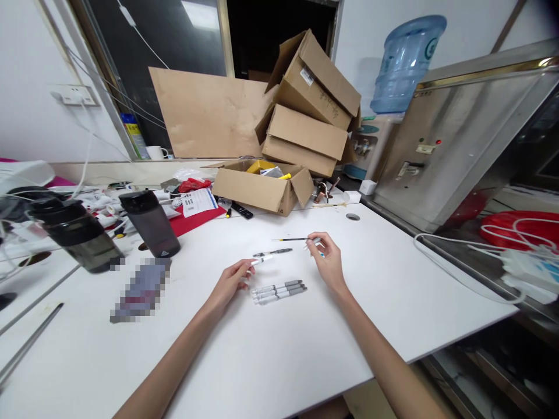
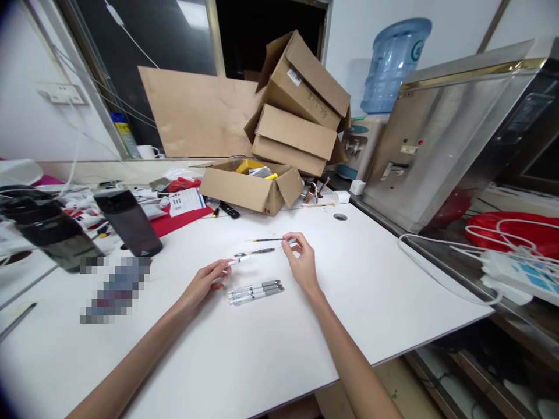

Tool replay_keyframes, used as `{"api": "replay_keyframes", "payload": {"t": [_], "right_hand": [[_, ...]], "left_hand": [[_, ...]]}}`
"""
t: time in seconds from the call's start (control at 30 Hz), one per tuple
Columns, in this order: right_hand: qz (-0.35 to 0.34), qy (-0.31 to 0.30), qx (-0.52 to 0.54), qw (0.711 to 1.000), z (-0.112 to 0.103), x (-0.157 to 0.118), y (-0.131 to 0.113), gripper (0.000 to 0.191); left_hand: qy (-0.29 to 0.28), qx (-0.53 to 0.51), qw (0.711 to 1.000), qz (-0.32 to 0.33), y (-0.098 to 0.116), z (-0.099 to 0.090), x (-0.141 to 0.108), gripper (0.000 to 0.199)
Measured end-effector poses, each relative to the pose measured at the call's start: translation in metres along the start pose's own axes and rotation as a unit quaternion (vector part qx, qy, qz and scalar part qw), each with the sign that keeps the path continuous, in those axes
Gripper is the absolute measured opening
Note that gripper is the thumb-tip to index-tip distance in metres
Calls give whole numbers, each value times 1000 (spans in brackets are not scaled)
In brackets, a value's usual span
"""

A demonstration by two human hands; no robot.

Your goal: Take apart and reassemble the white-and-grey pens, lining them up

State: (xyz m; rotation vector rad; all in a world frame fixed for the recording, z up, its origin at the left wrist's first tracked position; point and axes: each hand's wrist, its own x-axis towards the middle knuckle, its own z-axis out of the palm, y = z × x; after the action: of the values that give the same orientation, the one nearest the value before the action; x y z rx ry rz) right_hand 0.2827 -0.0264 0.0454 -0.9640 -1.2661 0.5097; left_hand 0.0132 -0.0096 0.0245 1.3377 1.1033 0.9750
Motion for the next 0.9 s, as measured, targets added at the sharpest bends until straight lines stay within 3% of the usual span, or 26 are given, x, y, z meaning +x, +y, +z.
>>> {"api": "replay_keyframes", "payload": {"t": [0.9], "right_hand": [[28,-18,-4,999,1,-1,2,18]], "left_hand": [[-7,-2,1000,6,1,-3,1,50]]}}
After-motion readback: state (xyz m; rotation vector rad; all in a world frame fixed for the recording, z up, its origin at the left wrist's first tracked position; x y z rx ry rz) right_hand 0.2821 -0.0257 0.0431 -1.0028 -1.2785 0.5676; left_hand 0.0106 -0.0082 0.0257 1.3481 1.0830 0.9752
